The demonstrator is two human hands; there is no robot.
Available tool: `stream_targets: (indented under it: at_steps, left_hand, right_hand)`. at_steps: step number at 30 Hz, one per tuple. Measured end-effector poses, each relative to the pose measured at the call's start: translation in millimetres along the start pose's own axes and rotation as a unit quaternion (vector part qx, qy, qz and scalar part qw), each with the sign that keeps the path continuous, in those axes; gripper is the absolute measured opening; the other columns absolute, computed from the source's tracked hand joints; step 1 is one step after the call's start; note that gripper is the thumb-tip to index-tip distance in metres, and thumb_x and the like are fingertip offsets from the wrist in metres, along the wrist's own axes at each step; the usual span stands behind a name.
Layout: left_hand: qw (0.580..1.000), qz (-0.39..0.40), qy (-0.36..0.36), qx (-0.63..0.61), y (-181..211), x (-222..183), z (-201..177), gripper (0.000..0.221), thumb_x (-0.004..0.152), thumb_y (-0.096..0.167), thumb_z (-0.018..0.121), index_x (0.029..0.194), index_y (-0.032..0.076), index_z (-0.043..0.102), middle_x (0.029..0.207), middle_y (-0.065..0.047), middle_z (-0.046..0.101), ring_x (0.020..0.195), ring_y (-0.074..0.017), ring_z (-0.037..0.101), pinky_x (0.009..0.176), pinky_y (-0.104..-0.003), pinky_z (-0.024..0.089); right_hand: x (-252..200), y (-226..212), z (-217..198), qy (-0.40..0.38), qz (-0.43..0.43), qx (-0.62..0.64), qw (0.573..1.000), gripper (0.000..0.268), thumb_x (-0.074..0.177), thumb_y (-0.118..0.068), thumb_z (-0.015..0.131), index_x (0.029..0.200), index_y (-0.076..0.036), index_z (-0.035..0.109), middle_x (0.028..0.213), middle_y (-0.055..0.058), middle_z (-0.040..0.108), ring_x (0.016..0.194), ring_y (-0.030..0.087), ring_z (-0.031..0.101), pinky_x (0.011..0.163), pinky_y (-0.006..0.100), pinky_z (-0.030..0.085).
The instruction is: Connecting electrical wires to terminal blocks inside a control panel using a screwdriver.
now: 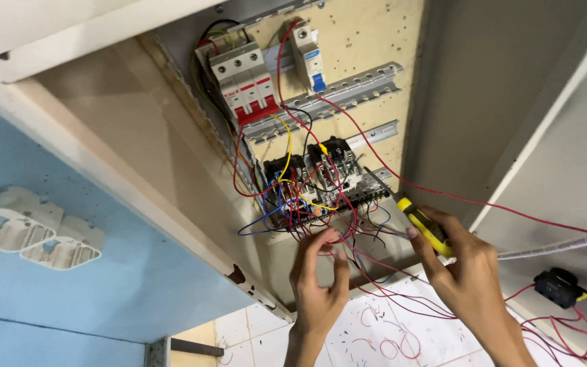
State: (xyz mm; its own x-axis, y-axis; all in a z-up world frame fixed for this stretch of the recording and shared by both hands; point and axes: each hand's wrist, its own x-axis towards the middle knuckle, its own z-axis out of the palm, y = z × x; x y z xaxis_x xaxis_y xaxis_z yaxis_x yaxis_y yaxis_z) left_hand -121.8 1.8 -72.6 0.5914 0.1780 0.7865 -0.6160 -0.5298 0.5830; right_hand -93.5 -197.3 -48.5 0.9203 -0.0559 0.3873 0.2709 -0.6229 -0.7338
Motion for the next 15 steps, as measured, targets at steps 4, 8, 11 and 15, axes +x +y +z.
stream_targets:
  at_steps: [4, 8, 11, 15]
  left_hand:
    - [0.988, 0.078, 0.107, 0.074, -4.2, 28.0, 15.9, 0.015, 0.095, -0.005, 0.063, 0.107, 0.002, 0.070, 0.095, -0.010, 0.070, 0.078, -0.0204, 0.070, 0.068, -0.029, 0.060]
    - [0.975, 0.001, 0.036, 0.217, -21.0, 38.0, 31.4, 0.015, 0.094, 0.011, 0.069, 0.106, 0.004, 0.073, 0.095, -0.014, 0.078, 0.072, -0.0281, 0.075, 0.059, -0.037, 0.058]
    - [0.966, -0.069, 0.028, 0.249, -24.1, 43.9, 43.5, 0.018, 0.092, 0.025, 0.076, 0.101, 0.013, 0.067, 0.089, -0.006, 0.079, 0.066, -0.0288, 0.074, 0.055, -0.041, 0.053]
    - [0.968, -0.132, 0.049, 0.206, -33.8, 45.6, 61.4, 0.026, 0.091, 0.015, 0.080, 0.104, 0.019, 0.058, 0.088, -0.001, 0.079, 0.065, -0.0215, 0.077, 0.051, -0.037, 0.057]
  right_hand:
    - [1.8, -3.1, 8.0, 0.004, -0.109, 0.035, 0.993, 0.029, 0.093, -0.029, 0.067, 0.117, -0.013, 0.071, 0.102, 0.000, 0.081, 0.068, 0.012, 0.072, 0.069, 0.027, 0.054]
    - [3.5, -21.0, 15.9, 0.000, -0.099, 0.037, 0.994, 0.023, 0.089, -0.024, 0.068, 0.110, -0.013, 0.073, 0.083, 0.001, 0.079, 0.055, 0.014, 0.062, 0.059, 0.028, 0.051]
    - [7.3, -24.8, 19.9, 0.002, -0.066, 0.033, 0.997, 0.025, 0.089, -0.025, 0.068, 0.111, -0.014, 0.073, 0.078, 0.002, 0.078, 0.052, 0.015, 0.061, 0.058, 0.029, 0.052]
    - [9.1, -21.6, 20.7, -0.005, -0.021, 0.025, 0.999, 0.028, 0.090, -0.031, 0.069, 0.113, -0.015, 0.075, 0.078, 0.004, 0.079, 0.060, 0.013, 0.070, 0.061, 0.029, 0.054]
